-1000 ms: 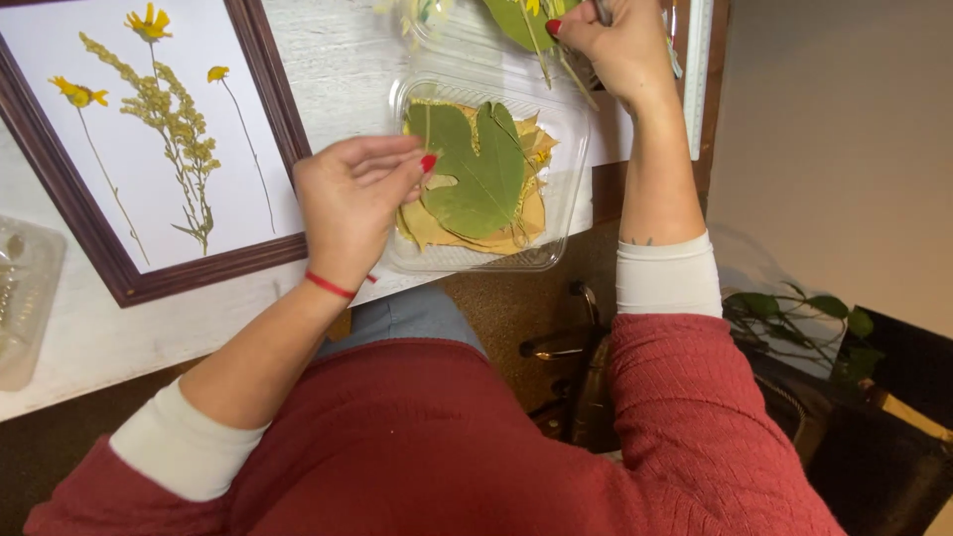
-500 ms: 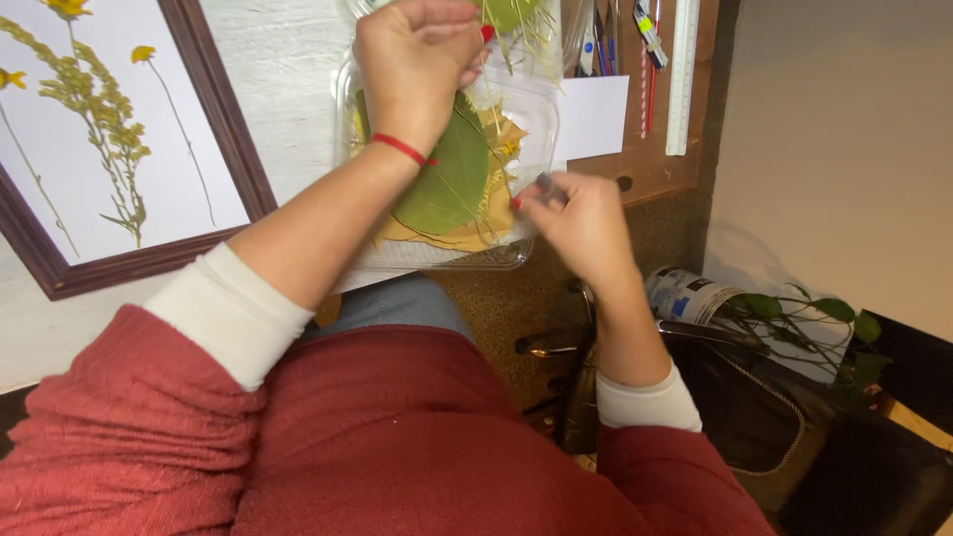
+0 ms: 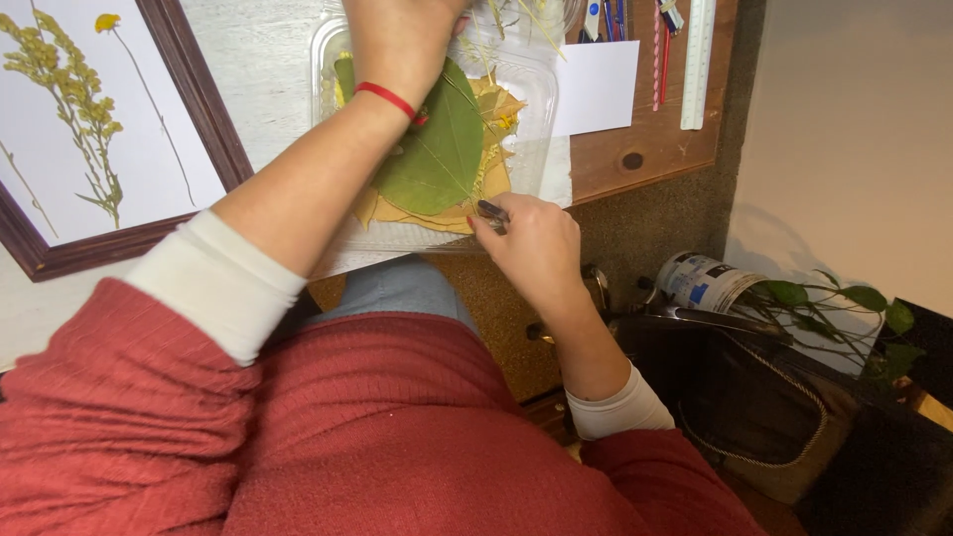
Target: Arrange dried flowers and leaves into a decorative wooden picture frame using tweezers.
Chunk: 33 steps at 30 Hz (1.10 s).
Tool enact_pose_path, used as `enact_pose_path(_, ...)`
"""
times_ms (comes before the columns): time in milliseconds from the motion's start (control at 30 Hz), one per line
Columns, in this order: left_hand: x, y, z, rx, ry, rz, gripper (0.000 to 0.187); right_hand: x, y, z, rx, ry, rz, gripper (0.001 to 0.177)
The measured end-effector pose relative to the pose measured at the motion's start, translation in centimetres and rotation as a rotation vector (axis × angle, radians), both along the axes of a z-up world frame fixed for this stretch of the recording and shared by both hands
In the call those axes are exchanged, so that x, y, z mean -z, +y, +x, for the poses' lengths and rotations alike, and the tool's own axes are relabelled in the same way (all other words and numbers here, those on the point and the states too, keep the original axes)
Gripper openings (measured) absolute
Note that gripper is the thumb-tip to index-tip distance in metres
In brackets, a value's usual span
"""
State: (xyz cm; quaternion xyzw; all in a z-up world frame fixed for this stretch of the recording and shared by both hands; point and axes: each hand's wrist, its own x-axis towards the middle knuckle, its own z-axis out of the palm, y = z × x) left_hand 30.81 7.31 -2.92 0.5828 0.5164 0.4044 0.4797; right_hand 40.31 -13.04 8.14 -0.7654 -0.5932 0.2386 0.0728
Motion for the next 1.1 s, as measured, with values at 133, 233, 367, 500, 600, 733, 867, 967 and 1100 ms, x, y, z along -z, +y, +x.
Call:
enact_pose_path(133,-2.8,-0.8,-3.5,0.023,-0.013,0.021,0.019,-0.8,0.5,-0.2,0.019,-0.006,-0.055,0.023)
enact_pose_path(233,-6.6,-1.2,-7.4,0.06,-0.258,-0.041,0.013,-1.4,0.8,0.1,0.06,0.07,-0.071,0.022)
enact_pose_path(367,-13.1,-2.0,-12.4,0.086,-0.335,-0.232,0.013,-2.2,0.6,1.1,0.177,0.293,-0.099,0.019)
enact_pose_path(500,-15.0,-3.7,-16.6,0.034,-0.286,-0.262,0.016,-3.0,0.5,2.5,0.254,0.424,-0.203,0.015)
enact_pose_path(600,-14.3,-4.9,-18.7,-0.015,-0.284,-0.259,0.018,-3.5,0.6,3.4,0.241,0.495,-0.264,0.012)
enact_pose_path(733,-14.1,-5.8,-20.1,-0.046,-0.264,-0.27,0.018,-4.7,1.3,5.1,0.212,0.567,-0.287,0.009)
enact_pose_path(867,-13.1,-6.4,-20.6,-0.075,-0.264,-0.286,0.015,-6.1,3.3,8.1,0.172,0.63,-0.151,0.01)
enact_pose_path(967,-12.5,-7.1,-20.4,-0.06,-0.246,-0.27,0.013,-5.3,6.1,10.3,0.157,0.601,0.013,0.01)
enact_pose_path(1100,-9.6,-8.8,-20.7,-0.003,-0.259,-0.27,0.013,-1.7,10.6,12.4,0.16,0.553,0.163,0.009)
